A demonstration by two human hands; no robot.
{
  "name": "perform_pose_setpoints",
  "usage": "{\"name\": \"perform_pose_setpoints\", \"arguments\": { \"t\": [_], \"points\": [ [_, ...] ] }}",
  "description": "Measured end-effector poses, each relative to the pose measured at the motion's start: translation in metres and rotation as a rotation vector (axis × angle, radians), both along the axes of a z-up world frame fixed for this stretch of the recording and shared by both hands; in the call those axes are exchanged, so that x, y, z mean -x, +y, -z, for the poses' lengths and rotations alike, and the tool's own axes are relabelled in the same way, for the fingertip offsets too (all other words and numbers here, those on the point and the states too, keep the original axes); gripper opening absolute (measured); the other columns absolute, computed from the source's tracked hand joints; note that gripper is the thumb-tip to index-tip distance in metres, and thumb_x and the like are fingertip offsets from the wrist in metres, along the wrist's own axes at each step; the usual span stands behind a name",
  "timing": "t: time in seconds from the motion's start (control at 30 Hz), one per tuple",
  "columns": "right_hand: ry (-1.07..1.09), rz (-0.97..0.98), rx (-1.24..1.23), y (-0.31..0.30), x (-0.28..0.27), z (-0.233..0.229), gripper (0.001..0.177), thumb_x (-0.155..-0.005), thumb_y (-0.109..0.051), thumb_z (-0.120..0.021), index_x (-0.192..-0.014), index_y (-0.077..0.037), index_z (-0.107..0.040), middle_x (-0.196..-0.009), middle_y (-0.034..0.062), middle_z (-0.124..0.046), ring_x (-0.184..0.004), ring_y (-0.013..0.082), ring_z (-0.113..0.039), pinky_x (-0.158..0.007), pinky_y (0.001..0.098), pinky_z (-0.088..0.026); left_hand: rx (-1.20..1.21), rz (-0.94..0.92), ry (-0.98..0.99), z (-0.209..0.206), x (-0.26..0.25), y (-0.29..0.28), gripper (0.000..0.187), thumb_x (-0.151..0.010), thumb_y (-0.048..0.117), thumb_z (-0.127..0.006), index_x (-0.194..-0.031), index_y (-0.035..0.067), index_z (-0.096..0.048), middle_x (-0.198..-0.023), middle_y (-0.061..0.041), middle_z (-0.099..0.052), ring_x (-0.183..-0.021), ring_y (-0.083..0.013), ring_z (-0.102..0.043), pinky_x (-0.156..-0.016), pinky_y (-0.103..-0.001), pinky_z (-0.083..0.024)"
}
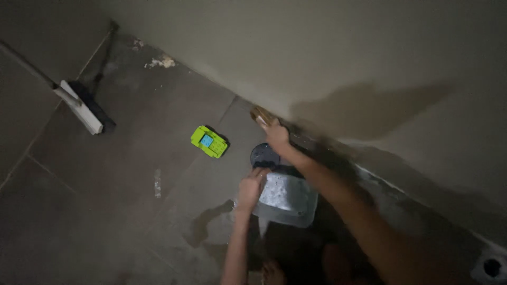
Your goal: Scrubbing a bathroom floor with a brush and soapy water.
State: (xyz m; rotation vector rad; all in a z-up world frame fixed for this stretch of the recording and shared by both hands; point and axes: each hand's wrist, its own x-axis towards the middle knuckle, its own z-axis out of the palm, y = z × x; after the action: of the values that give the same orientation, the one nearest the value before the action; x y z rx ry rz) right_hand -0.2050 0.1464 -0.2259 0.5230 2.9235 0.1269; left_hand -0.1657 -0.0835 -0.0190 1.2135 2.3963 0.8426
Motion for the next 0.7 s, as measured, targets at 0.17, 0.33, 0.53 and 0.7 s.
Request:
{"name": "perform_pose_setpoints", "arguments": {
  "t": [0.17,0.33,0.53,0.7],
  "points": [
    [-0.117,0.025,0.053,0.033,-0.073,-0.029,0.084,-0.1,-0.016,-0.053,-0.167,-0.048,-0.014,-0.113,0.0149,-0.066,-0.061,0.0181,-0.06,-0.048,0.0314,-0.05,-0.005,-0.014,0.036,0.003,0.001,0.0,0.035,-0.087,0.007,-0.061,-0.12,0.018,-0.068,-0.109,-0.01,-0.068,-0.102,-0.0337,-0.067,-0.079,-0.047,-0.055],
    [-0.102,-0.046,-0.028,0.08,-0.29,-0.065,0.073,-0.109,-0.025,-0.044,-0.171,-0.046,-0.013,-0.111,0.0051,-0.059,-0.077,0.0215,-0.063,-0.065,0.0335,-0.051,0.048,0.014,-0.001,0.011,-0.003,-0.004,0.039,-0.088,0.005,-0.06,-0.123,0.02,-0.069,-0.113,-0.011,-0.069,-0.107,-0.0348,-0.066,-0.084,-0.047,-0.055],
    [-0.049,0.128,-0.072,0.089,-0.354,-0.188,0.07,-0.096,-0.045,-0.069,-0.157,-0.044,-0.034,-0.129,0.0076,-0.058,-0.065,0.0207,-0.061,-0.05,0.0337,-0.052,0.034,-0.012,0.113,0.012,-0.013,0.003,0.044,-0.082,-0.001,-0.058,-0.12,0.016,-0.073,-0.126,-0.021,-0.067,-0.111,-0.0422,-0.064,-0.084,-0.051,-0.053],
    [0.251,0.129,-0.088,0.077,-0.31,-0.256,0.061,-0.093,-0.047,-0.073,-0.151,-0.045,-0.054,-0.088,0.0093,-0.052,-0.058,0.0246,-0.06,-0.045,0.0397,-0.049,0.015,-0.041,0.039,0.021,-0.013,-0.001,0.045,-0.089,0.0,-0.052,-0.126,0.017,-0.071,-0.13,-0.019,-0.067,-0.114,-0.0383,-0.065,-0.095,-0.048,-0.054]
  ]
}}
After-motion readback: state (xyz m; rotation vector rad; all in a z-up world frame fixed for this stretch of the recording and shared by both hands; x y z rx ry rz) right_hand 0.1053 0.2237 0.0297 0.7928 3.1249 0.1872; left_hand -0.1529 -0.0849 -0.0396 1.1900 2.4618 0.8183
